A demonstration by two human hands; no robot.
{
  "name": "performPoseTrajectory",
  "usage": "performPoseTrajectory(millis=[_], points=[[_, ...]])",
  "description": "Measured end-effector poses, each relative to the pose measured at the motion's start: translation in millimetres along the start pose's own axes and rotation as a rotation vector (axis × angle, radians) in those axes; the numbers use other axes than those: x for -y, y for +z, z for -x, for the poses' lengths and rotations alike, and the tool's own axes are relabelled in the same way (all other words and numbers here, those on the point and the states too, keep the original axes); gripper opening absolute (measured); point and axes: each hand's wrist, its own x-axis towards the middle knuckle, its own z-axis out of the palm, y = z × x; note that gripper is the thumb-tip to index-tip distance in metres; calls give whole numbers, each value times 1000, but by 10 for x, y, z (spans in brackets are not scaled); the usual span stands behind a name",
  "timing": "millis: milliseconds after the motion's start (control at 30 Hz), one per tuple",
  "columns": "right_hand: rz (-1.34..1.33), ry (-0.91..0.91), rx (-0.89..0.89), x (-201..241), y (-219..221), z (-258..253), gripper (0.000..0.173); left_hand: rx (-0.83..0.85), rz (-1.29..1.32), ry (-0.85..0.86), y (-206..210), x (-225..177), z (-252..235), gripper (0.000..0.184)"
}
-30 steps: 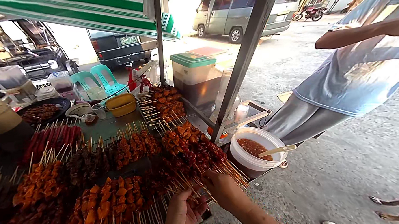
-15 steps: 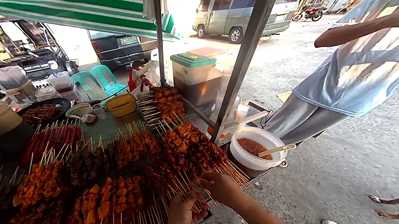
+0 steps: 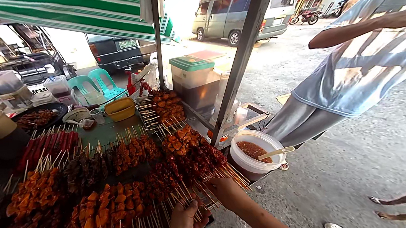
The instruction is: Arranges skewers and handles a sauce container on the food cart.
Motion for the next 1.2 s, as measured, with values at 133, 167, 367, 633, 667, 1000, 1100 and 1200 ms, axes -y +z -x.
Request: performPoseTrajectory(millis=[133,167,367,633,667,1000,1100,1200], points=[[-260,-121,-59,29,-77,81,40,70,-71,-39,69,-14,51,20],[-326,-139,-13,54,-72,75,39,88,-90,-50,98,-8,62,21],[-519,-90,-58,1,-119,-51,22,152,-122,-54,148,14,28,22],[-140,-21,-20,-127,-125,-153,34,132,-108,-50,147,-18,19,20],[-119,-25,-16,-116,-139,-129,34,138,-111,-49,151,-25,17,19],[-400,-111,20,-89,-240,18,37,259,-198,-77,254,-53,-45,15],[-549,-97,72,-117,-213,-39,24,272,-210,-83,316,-68,-58,19],[-672,-65,-28,-179,-239,-77,15,287,-215,-73,328,-91,-61,20]])
